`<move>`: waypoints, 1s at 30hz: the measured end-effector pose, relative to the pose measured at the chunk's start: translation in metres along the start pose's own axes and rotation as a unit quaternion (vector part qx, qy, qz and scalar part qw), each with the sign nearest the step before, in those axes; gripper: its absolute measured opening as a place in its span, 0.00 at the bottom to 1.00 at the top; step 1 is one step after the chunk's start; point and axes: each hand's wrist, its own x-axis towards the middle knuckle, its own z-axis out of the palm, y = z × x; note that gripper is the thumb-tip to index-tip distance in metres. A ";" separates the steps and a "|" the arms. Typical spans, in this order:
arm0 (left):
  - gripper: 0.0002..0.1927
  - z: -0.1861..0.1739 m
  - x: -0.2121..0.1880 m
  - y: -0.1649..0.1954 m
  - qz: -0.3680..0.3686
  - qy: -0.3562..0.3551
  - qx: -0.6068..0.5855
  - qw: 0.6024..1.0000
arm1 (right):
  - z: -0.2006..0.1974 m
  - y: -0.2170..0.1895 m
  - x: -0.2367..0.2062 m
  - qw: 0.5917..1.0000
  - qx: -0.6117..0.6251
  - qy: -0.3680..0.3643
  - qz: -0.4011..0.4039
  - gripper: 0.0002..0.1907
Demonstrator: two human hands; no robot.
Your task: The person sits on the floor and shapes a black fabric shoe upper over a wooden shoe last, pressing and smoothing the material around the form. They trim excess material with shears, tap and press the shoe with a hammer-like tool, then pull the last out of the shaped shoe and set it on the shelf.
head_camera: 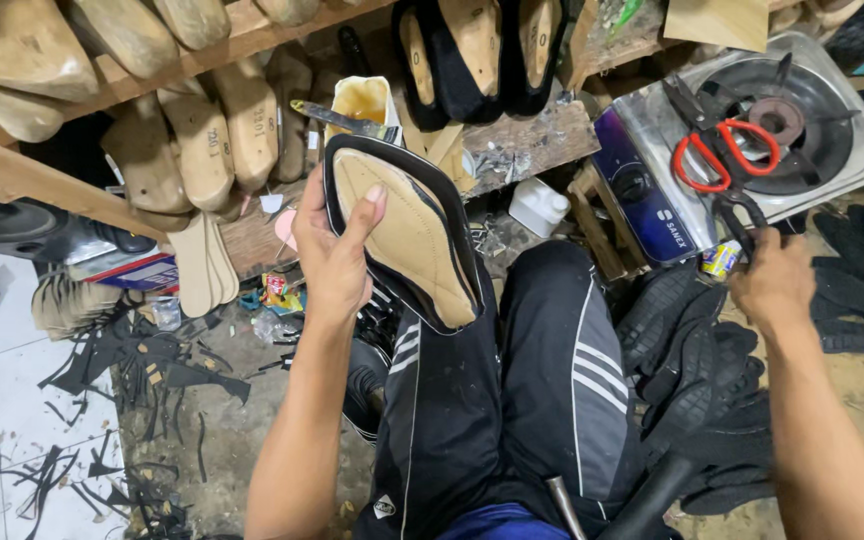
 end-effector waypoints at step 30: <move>0.23 0.071 -0.050 0.029 0.138 -0.166 0.287 0.933 | -0.293 -0.231 -0.095 0.757 0.515 -0.374 -0.149 0.11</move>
